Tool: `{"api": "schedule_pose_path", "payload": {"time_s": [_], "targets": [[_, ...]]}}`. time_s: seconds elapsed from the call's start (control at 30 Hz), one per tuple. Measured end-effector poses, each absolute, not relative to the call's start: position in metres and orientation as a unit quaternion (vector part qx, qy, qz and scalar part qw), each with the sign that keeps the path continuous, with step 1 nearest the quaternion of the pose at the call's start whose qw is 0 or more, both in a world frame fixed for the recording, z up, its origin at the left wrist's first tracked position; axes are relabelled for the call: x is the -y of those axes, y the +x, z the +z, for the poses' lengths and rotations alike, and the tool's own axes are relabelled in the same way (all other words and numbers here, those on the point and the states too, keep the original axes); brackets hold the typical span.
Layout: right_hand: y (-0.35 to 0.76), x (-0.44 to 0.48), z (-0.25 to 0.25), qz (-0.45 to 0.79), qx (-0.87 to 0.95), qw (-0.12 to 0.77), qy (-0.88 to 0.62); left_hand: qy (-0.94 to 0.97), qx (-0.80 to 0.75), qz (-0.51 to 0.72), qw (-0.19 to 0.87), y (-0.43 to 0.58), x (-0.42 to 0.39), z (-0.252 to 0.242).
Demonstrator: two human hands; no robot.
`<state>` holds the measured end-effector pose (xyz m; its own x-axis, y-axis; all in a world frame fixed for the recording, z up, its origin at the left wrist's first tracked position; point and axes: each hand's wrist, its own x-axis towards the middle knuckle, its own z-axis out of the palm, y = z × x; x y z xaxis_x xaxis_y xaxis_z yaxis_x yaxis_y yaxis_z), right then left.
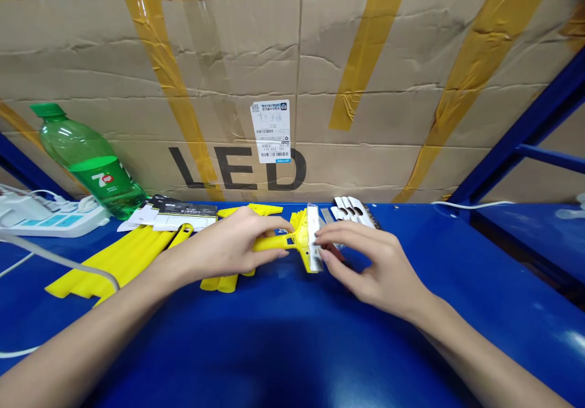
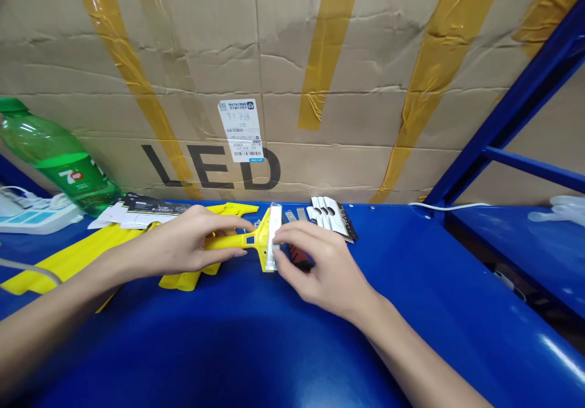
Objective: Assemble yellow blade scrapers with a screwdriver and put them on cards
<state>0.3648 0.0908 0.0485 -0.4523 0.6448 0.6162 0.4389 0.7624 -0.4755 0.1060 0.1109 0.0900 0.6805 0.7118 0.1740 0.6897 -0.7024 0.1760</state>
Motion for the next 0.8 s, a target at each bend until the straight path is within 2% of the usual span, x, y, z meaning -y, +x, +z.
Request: {"api": "schedule_pose_path", "payload": {"time_s": [0.17, 0.23, 0.8], "targets": [[0.3550, -0.0950, 0.0459, 0.394, 0.663, 0.477, -0.421, 0.920, -0.361, 0.142, 0.056, 0.1094, -0.1094, 0.0870], [0.3539, -0.0964, 0.0449, 0.452, 0.616, 0.480, -0.431, 0.919, -0.364, 0.140, 0.051, 0.1105, -0.1083, 0.0867], [0.3560, -0.0981, 0.0473, 0.535, 0.523, 0.484, -0.453, 0.928, -0.341, 0.144, 0.049, 0.1140, -0.1028, 0.0861]]}}
